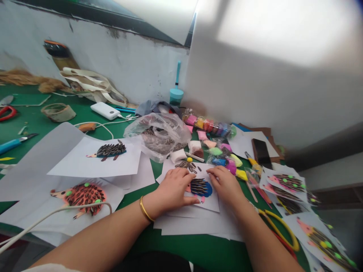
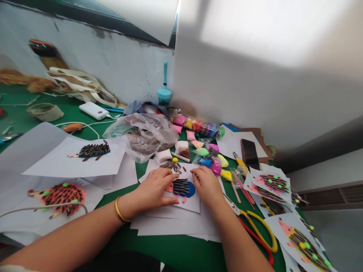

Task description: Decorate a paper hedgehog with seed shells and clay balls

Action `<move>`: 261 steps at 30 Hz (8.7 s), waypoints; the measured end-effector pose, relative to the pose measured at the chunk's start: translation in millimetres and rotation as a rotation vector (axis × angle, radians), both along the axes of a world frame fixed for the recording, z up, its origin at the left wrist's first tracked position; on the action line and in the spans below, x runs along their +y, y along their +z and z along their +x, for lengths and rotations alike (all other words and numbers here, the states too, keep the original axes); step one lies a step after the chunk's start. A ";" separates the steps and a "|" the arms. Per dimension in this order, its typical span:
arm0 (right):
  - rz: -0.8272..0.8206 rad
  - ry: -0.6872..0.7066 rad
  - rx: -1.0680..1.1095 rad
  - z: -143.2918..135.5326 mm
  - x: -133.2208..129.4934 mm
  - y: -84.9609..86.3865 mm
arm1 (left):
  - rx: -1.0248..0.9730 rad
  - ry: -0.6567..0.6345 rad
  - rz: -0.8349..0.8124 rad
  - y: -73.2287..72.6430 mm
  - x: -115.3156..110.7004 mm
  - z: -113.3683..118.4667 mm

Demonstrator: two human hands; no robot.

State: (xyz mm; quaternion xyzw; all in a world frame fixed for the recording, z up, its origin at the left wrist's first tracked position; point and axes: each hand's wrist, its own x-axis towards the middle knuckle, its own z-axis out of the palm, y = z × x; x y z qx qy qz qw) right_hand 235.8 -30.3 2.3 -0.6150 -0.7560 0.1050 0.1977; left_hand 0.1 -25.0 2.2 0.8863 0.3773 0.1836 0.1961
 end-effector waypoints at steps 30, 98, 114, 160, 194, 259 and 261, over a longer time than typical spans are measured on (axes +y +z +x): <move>-0.088 0.226 -0.443 -70.0 60.7 23.1 | -0.875 0.458 -0.375 -9.1 28.4 -0.4; -0.290 0.002 -0.415 9.1 52.5 27.7 | -0.715 0.453 -0.474 -1.1 23.6 1.0; -0.120 0.063 -0.422 -10.4 46.9 36.1 | -0.717 0.458 -0.483 0.2 23.5 2.4; -0.226 -0.142 0.733 16.0 -9.2 -1.2 | 0.142 0.076 -0.064 9.2 -6.4 -12.0; -0.120 0.106 0.262 5.2 -19.8 -5.9 | 0.133 0.094 -0.042 6.2 -10.5 -19.2; -0.091 0.159 -0.013 -5.5 -25.8 3.3 | 0.110 0.083 -0.029 4.0 -9.4 -19.3; -0.077 0.135 0.027 -4.6 -26.7 5.9 | 0.106 0.081 -0.029 3.8 -9.5 -19.6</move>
